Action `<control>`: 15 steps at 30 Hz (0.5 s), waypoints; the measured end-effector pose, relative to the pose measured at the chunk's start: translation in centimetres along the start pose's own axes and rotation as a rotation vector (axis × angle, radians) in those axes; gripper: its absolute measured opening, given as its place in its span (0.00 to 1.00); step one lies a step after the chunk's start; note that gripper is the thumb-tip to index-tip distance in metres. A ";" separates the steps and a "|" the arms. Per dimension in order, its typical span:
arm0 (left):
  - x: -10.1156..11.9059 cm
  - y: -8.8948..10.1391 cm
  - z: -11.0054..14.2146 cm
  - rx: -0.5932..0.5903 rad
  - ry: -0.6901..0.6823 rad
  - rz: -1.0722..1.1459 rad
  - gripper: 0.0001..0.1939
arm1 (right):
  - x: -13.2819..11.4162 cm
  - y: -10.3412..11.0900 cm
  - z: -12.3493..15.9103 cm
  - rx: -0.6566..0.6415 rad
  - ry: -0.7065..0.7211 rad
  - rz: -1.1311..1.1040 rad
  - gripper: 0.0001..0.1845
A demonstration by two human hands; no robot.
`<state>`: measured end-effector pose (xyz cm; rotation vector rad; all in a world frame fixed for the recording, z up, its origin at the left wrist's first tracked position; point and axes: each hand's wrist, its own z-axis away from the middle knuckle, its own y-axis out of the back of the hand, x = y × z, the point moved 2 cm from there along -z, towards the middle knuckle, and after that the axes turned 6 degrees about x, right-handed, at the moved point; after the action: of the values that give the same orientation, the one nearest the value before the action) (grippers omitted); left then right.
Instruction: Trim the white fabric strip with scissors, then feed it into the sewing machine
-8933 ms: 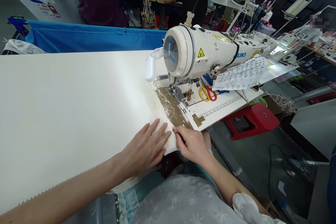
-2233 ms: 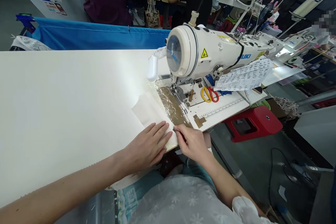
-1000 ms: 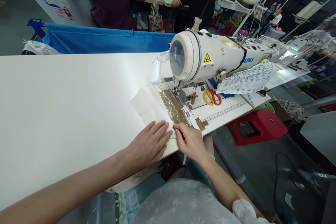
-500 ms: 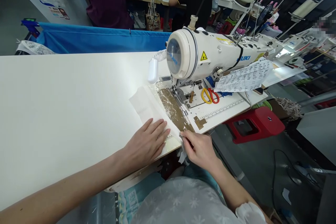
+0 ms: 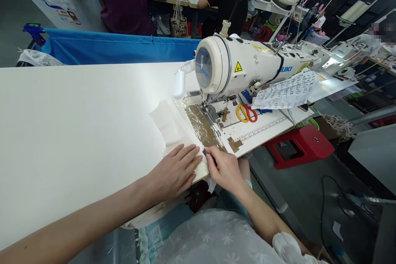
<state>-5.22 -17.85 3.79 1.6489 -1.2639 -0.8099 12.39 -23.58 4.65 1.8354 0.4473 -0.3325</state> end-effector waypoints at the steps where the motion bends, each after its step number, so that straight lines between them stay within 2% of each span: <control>1: 0.0 0.0 0.0 -0.005 0.001 0.004 0.22 | -0.1 -0.1 -0.1 -0.008 0.002 0.005 0.10; 6: 0.0 -0.1 0.1 -0.016 0.014 0.001 0.22 | -0.3 -0.2 -0.4 -0.025 0.041 0.054 0.10; 11: 0.1 -0.2 0.1 0.002 0.014 -0.012 0.21 | 0.1 1.7 1.2 -0.074 0.087 0.155 0.11; 15: 0.0 0.0 -0.1 0.007 0.019 -0.017 0.20 | 0.4 2.6 2.1 -0.069 0.076 0.133 0.11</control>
<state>-5.14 -17.88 3.80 1.6715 -1.2427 -0.7986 13.92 -26.23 5.99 1.8047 0.3816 -0.1553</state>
